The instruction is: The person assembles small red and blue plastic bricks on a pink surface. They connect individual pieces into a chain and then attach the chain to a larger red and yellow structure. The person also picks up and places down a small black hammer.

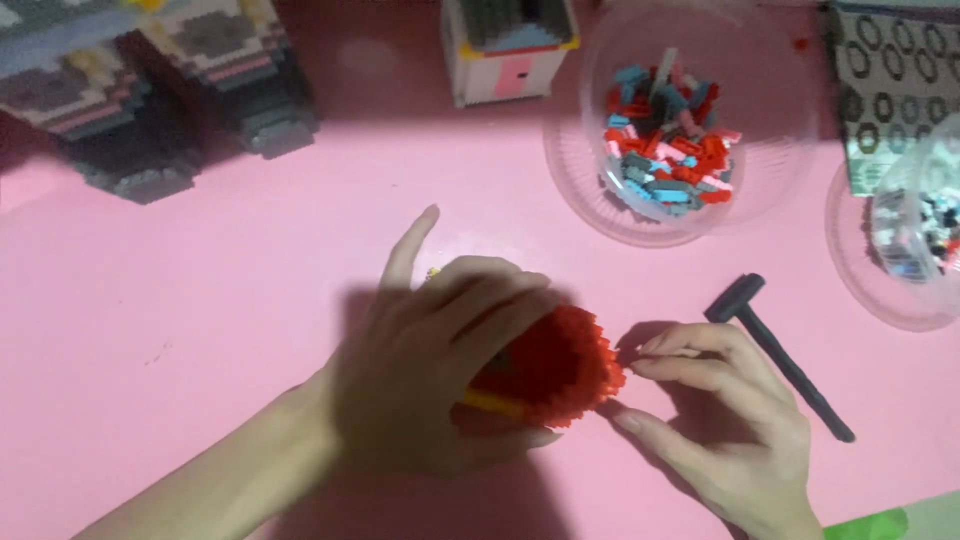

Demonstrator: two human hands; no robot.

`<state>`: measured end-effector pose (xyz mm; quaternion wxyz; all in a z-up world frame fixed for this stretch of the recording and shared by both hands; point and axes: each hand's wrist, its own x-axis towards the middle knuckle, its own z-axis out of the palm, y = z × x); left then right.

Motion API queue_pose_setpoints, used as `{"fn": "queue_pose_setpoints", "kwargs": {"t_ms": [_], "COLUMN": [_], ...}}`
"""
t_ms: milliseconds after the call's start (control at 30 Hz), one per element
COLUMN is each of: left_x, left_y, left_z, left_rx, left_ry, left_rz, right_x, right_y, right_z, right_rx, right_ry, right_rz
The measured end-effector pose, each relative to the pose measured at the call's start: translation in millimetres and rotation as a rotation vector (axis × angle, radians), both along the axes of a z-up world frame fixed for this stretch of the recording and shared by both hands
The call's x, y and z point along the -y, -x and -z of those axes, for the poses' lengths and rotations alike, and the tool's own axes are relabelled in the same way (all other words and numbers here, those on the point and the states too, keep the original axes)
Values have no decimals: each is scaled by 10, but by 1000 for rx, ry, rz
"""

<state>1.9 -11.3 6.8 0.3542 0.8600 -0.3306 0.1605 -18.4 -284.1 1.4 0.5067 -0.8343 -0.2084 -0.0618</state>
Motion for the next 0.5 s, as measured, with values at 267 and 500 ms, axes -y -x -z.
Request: {"fn": "queue_pose_setpoints", "kwargs": {"t_ms": [267,500], "left_x": [58,45], "left_y": [-31,-25], "left_z": [-62,-58], "left_rx": [-26,-74], "left_ry": [66,67], "left_rz": [3,19], "right_x": [-13,-7], "right_y": [17,20], "right_z": [7,37], "right_rx": [-37,-71], "right_ry": [-49,-40], "right_rz": [-17,-29]}}
